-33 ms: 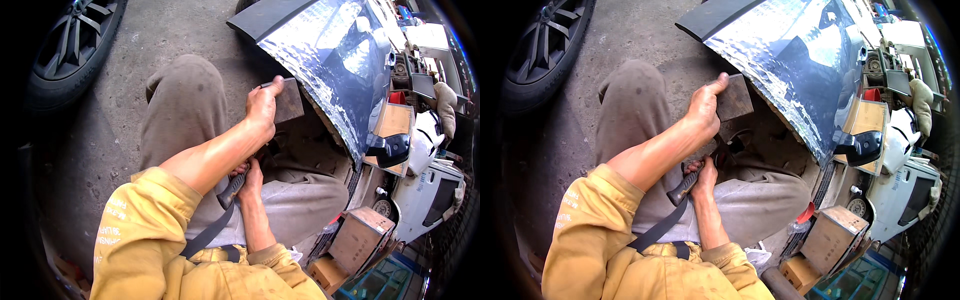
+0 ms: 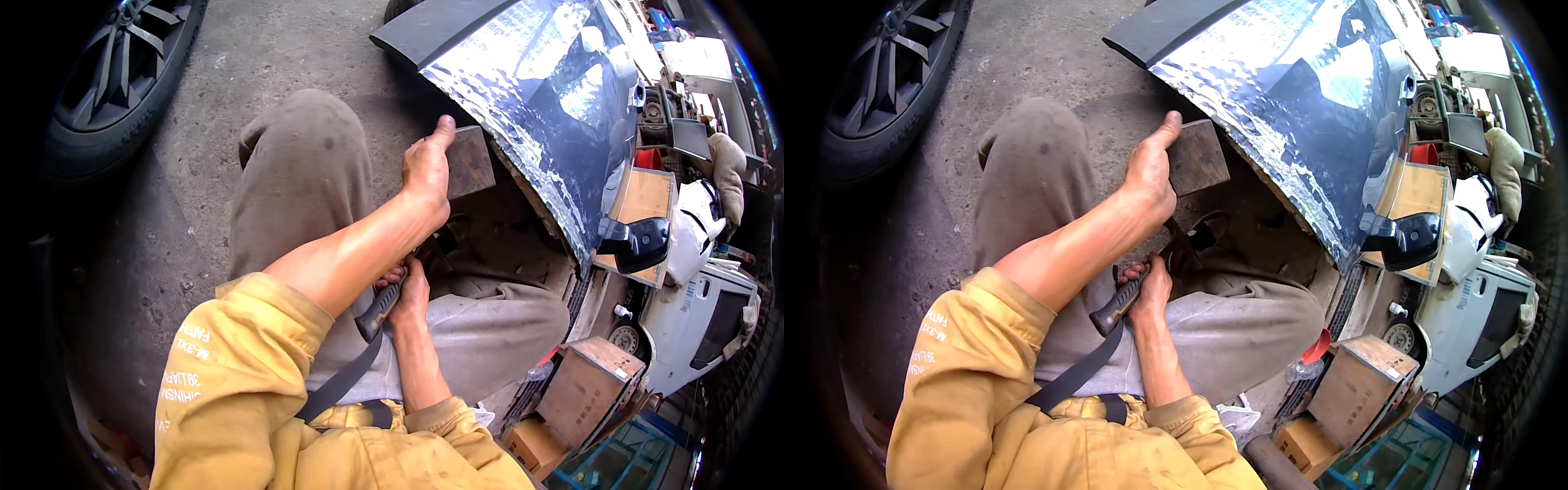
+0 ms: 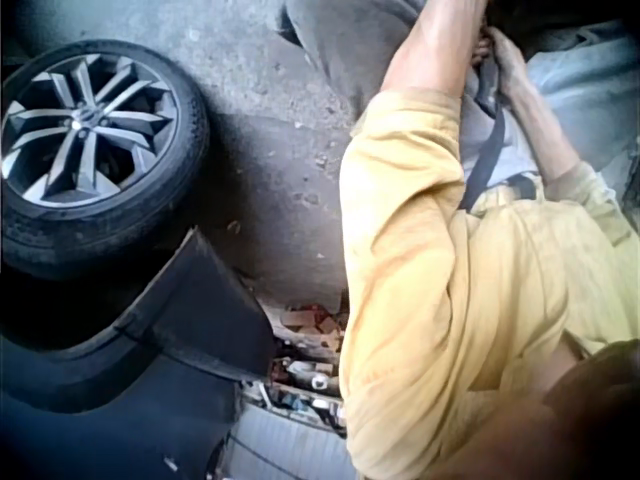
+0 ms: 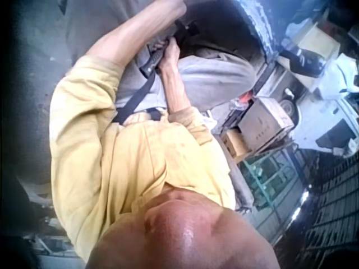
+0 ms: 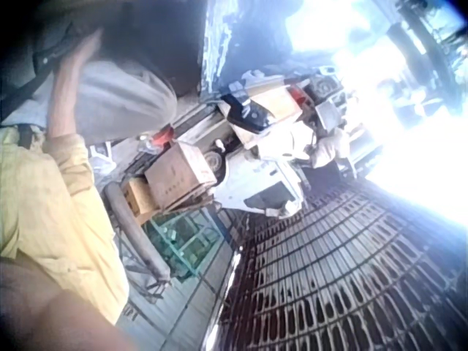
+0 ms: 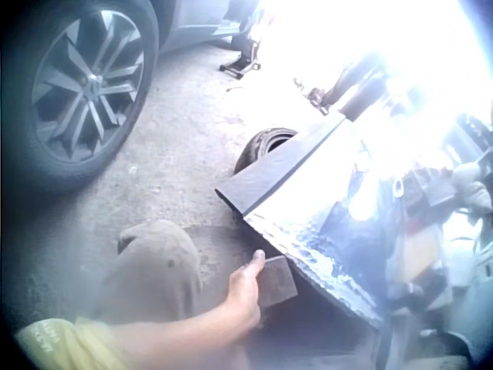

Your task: The person is repairing a detached car bumper by using a hammer and a metal block to flatten and shape the metal. They repeatedly strike the bumper's edge and surface, then feel the area with their hands to check the progress of the repair.

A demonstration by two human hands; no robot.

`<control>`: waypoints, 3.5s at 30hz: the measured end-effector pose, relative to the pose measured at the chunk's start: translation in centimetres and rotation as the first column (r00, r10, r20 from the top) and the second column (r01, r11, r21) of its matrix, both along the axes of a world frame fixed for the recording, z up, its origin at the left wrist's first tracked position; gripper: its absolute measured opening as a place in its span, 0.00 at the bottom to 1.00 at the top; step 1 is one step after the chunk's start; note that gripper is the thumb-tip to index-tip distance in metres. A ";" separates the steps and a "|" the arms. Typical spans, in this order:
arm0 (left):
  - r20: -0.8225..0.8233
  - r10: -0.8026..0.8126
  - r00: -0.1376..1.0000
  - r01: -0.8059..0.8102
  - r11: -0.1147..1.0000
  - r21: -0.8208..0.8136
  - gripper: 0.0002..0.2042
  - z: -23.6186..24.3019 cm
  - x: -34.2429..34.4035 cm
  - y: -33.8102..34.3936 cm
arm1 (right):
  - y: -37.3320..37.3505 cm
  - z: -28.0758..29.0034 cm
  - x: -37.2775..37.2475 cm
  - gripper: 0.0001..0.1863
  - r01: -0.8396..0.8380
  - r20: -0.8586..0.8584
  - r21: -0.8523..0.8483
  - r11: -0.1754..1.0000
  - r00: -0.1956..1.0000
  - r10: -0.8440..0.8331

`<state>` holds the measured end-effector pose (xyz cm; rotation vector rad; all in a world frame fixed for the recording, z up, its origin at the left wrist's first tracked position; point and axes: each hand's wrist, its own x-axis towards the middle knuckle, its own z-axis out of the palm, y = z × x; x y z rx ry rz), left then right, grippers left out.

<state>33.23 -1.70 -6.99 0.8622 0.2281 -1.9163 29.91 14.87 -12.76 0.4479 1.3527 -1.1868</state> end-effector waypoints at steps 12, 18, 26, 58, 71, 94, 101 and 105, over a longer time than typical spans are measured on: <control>0.115 0.129 0.985 -0.155 0.951 0.266 0.16 -2.1 -3.9 -1.5 | -0.1 0.8 0.6 0.13 0.039 -0.148 0.099 0.994 0.989 -0.025; 0.051 0.163 0.985 -0.171 0.954 0.245 0.17 -3.4 -4.8 -2.3 | 0.6 -0.1 -0.9 0.13 0.068 -0.020 0.007 0.998 0.998 -0.067; 0.138 0.244 0.960 -0.277 0.902 0.331 0.25 -5.6 -6.8 -3.9 | 1.9 -1.3 -2.3 0.12 0.094 0.024 -0.008 0.996 0.995 -0.094; 0.256 0.363 0.896 -0.441 0.794 0.419 0.28 -3.1 -3.8 -5.6 | -4.6 12.0 -0.8 0.15 -0.389 -0.801 -0.274 0.880 0.598 0.015; 0.260 0.328 0.908 -0.416 0.773 0.478 0.27 -5.0 -4.7 -6.8 | -8.3 13.9 -4.4 0.15 -0.665 -0.958 0.161 0.730 0.073 0.277; 0.037 0.458 0.888 -0.442 0.830 0.341 0.22 -4.9 -5.1 -6.6 | -10.6 15.4 -5.3 0.12 -0.686 -0.970 0.242 0.686 -0.147 0.195; 0.026 0.497 0.867 -0.480 0.820 0.312 0.23 -6.5 -5.5 -6.7 | -11.4 14.0 -5.7 0.10 -0.698 -0.856 0.516 0.496 -0.441 0.269; 0.034 0.481 0.876 -0.462 0.817 0.344 0.23 -6.3 -6.0 -6.7 | -11.7 14.9 -5.1 0.10 -0.713 -0.958 0.286 0.640 -0.191 0.215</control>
